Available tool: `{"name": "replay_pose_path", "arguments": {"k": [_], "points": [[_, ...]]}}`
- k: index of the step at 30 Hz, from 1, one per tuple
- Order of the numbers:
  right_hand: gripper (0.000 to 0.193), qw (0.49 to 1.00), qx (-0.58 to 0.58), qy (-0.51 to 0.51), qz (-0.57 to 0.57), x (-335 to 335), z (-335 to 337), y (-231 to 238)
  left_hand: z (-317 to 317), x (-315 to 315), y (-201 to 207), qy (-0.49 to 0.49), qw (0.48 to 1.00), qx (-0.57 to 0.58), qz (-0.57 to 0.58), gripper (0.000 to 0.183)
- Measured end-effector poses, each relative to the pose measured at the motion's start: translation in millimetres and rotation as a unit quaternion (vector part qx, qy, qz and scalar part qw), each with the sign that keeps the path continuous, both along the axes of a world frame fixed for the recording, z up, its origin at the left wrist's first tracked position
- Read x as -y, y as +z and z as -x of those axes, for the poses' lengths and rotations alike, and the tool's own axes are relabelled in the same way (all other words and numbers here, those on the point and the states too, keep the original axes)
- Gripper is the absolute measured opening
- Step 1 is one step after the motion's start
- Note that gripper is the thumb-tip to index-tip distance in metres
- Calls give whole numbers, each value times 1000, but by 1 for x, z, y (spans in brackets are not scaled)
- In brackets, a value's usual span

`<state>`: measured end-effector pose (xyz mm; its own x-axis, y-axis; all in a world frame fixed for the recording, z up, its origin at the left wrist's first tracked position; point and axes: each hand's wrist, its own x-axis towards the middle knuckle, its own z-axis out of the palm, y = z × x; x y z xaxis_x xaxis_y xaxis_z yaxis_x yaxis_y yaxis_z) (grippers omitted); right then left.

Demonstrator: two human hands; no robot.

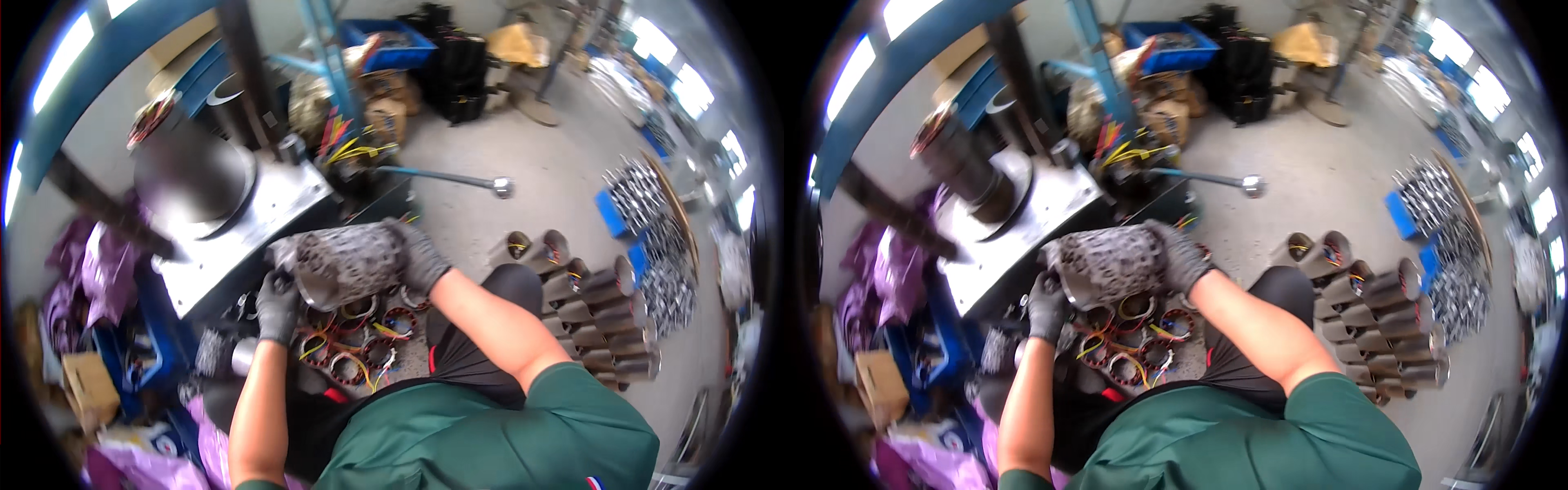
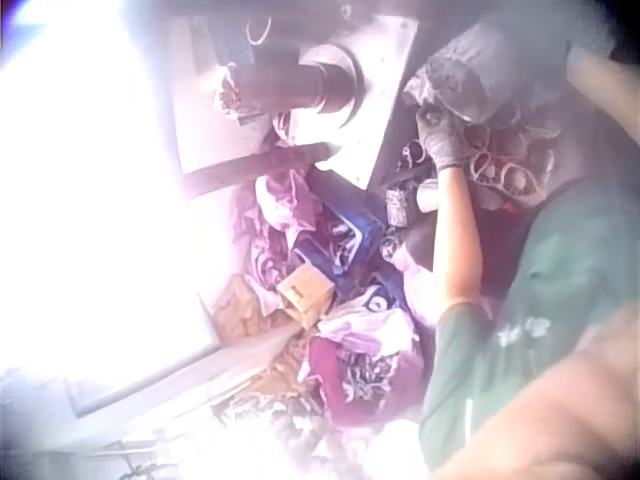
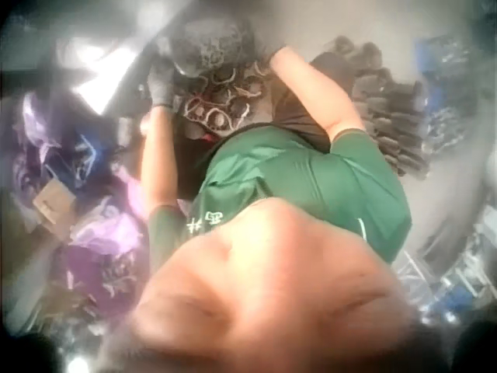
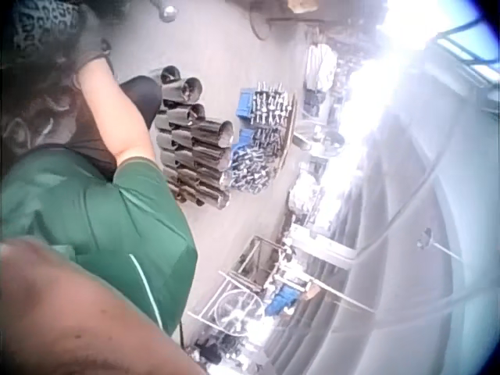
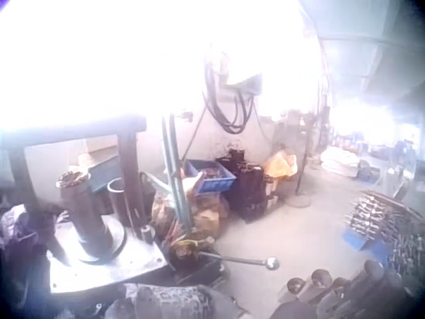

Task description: The person adjusts stator wires using a metal tool, places the stator into a press machine, unwraps a metal casing from paper, and presses the casing over the stator.

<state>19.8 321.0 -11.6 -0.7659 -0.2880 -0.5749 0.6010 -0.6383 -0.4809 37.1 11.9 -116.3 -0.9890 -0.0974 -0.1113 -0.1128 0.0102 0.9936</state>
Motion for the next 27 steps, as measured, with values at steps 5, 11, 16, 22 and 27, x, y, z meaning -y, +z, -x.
{"name": "replay_pose_path", "arguments": {"k": [5, 11, 16, 22, 27], "points": [[38, 989, -65, 120, -60, 0, -11, 8, 9, -18, 32, 80, 994, -6, -73, 60], [42, 723, -320, 361, -495, 26, -16, -67, 9, -21, 65, 73, 995, 31, -62, 55], [38, 469, -432, 310, -705, 48, -12, -122, 11, -21, 41, 58, 997, 30, 52, 45], [42, 651, -491, 122, -565, 31, 21, -175, 12, -15, 42, 106, 992, 50, 45, 45], [33, 934, -132, -14, -332, 13, 33, -123, -1, -10, 49, 122, 959, 245, -78, 27]]}}
